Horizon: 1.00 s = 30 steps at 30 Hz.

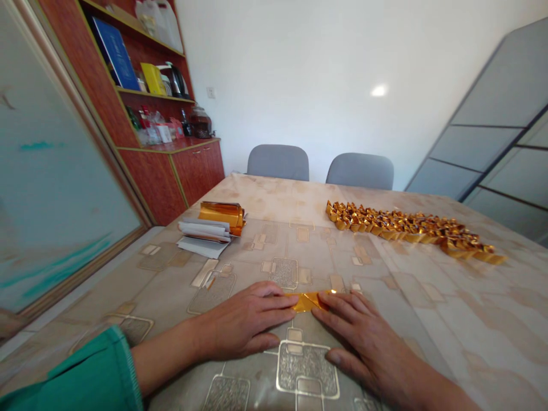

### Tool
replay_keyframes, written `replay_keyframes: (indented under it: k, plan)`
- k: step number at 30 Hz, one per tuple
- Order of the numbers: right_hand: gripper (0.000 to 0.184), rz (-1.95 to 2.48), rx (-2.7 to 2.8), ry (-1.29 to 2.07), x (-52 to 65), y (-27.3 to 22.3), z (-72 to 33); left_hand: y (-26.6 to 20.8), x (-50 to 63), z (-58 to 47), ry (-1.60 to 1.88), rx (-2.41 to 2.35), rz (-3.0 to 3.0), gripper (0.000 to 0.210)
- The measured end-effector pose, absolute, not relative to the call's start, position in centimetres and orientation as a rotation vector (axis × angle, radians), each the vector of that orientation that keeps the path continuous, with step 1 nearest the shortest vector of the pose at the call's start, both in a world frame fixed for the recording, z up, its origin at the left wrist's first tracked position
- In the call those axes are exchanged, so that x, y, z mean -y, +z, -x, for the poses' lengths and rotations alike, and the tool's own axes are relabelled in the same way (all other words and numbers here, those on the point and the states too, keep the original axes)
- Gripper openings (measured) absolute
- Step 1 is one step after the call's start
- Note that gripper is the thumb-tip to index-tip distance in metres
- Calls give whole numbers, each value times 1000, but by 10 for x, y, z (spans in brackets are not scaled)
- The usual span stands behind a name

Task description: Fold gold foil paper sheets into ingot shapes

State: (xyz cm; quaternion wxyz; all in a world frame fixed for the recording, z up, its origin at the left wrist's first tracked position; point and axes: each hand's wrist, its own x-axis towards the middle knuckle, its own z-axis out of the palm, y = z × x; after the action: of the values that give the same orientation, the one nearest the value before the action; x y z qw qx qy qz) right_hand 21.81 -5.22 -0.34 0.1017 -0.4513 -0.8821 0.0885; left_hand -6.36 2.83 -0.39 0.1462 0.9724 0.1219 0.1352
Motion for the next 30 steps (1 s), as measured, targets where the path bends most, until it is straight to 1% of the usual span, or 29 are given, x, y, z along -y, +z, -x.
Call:
replay_keyframes:
  k: [3,6,9,11,13,18,22,26,30]
  plan:
    - [21,1266,2536,382,36,7,-208,-8,-30,47,447,-487,-2760,22]
    - [11,1399,2426,300,11,4,-199,-12,-35,24,504,-718,-2677,19]
    - [13,1467,2372,278,-7,-5,-193,-13,-39,10,516,-960,-2621,9]
    - [14,1455,2348,306,-12,-10,-192,-12,-39,7,497,-1052,-2587,14]
    - [16,1423,2322,355,-12,-12,-192,-12,-38,8,475,-1095,-2539,13]
    - [22,1328,2248,454,-11,-17,-189,-10,-33,12,503,-1087,-2368,11]
    - [18,1286,2219,490,-10,-19,-187,-13,-31,11,566,-1029,-2152,7]
    - [11,1170,2179,537,-7,-11,-189,-13,-28,9,710,-950,-1996,7]
    - [16,1103,2191,396,-5,-1,-187,-8,-24,8,808,-995,-2032,3]
